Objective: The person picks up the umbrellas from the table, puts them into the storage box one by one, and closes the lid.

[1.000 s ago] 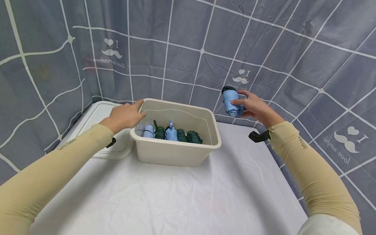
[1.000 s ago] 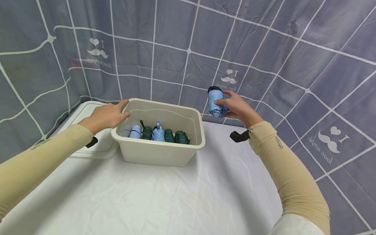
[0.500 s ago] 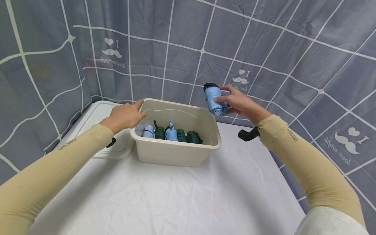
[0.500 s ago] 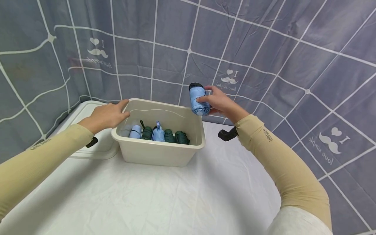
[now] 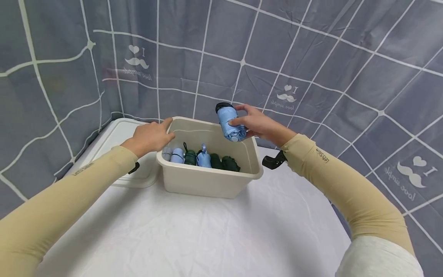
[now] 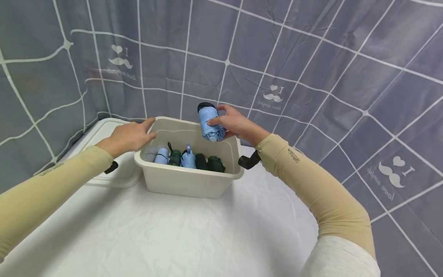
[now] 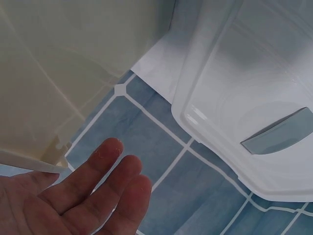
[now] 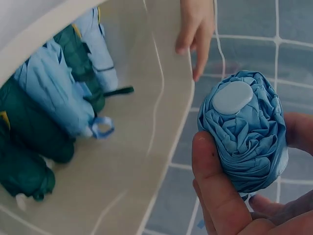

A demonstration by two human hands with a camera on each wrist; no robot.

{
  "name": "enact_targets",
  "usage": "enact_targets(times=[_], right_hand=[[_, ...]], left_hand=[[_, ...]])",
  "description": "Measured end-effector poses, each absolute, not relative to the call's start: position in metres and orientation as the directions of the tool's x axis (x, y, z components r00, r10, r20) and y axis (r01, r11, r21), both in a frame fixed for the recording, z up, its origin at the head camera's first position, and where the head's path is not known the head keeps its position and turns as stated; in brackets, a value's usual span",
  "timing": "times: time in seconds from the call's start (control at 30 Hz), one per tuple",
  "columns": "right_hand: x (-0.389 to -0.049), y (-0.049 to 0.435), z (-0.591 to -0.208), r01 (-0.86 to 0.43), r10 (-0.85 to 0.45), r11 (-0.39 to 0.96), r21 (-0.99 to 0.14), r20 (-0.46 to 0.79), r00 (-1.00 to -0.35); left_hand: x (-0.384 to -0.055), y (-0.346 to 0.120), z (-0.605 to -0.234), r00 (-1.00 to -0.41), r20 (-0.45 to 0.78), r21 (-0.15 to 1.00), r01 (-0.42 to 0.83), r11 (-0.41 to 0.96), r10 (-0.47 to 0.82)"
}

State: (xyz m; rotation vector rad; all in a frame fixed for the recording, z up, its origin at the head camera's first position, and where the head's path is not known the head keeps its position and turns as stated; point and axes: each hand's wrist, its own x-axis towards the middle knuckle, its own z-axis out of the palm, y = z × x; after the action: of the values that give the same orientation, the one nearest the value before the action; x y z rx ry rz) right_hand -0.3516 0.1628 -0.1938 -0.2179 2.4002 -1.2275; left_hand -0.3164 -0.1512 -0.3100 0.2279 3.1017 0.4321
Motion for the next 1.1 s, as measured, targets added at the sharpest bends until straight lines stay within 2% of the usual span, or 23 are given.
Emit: enact_targets(times=[0.57, 0.77, 1.1], right_hand=[[-0.352, 0.101, -0.233, 0.143, -0.398, 0.612, -0.778, -0.459, -0.794], [-0.351, 0.085, -0.242, 0.137, -0.43, 0.632, -0.763, -0.492, -0.757], [-0.358, 0.063, -0.263, 0.211, -0.497, 0.596, -0.775, -0.562, -0.662]], left_hand=[[-0.318, -0.148, -0.309, -0.991, 0.008, 0.262, 0.13, 0.956, 0.133], [-0.316, -0.149, -0.31, -0.992, 0.025, 0.255, 0.127, 0.958, 0.125], [-0.316, -0.149, -0.311, -0.993, 0.029, 0.25, 0.121, 0.961, 0.118]])
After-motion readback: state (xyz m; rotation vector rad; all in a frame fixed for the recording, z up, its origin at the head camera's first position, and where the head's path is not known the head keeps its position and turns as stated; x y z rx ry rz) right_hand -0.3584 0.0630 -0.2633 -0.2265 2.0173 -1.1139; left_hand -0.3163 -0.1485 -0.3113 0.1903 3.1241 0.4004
